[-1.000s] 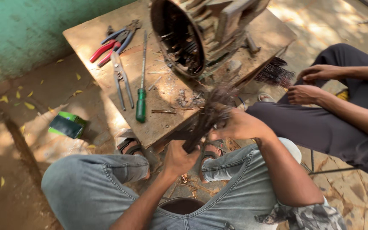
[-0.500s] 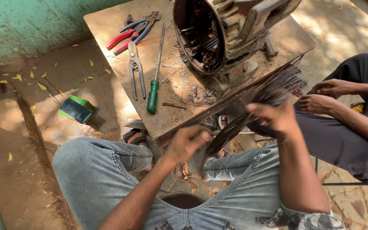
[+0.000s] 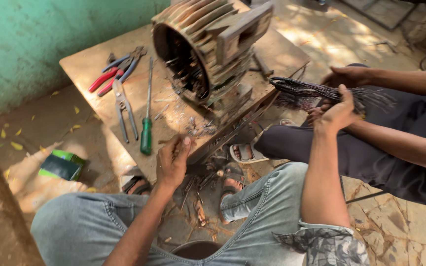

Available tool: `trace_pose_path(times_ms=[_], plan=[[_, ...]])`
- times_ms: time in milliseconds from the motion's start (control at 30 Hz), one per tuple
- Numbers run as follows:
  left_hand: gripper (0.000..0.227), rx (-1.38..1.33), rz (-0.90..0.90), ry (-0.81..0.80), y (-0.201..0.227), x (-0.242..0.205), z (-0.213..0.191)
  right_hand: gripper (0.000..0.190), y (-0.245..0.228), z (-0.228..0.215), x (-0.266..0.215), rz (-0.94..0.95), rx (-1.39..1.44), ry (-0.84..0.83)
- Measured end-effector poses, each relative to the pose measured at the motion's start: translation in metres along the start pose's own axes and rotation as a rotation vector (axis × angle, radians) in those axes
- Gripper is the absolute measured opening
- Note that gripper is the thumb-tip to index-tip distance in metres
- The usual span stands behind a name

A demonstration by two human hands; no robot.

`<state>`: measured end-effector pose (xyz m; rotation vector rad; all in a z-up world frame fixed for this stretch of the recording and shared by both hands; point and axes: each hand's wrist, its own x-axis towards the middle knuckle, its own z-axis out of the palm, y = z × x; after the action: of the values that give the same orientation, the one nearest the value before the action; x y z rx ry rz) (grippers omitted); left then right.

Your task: The person removes a bundle of copper wires from an electric motor, places the motor casing on a workbench, and uses pliers and a screwdriver to adjust and inspect the internal windings.

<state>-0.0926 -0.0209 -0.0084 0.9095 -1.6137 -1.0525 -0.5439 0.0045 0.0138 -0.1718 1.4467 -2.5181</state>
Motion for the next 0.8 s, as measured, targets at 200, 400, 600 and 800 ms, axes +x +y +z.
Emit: trace_pose_path(times_ms=[200, 400, 600, 800], plan=[[0.024, 0.303, 0.816, 0.272, 0.080, 0.108, 0.052, 0.053, -0.008, 0.003, 0.017, 0.126, -0.035, -0.044], [0.074, 1.082, 0.612, 0.420, 0.127, 0.196, 0.125, 0.045, 0.008, -0.005, 0.033, 0.117, 0.258, -0.075], [0.068, 1.186, 0.528, 0.281, 0.107, 0.218, 0.140, 0.040, 0.013, -0.008, -0.002, 0.017, 0.039, -0.046], [0.063, 1.105, 0.554, 0.204, 0.096, 0.235, 0.136, 0.056, 0.028, 0.008, -0.028, 0.027, -0.066, -0.248]])
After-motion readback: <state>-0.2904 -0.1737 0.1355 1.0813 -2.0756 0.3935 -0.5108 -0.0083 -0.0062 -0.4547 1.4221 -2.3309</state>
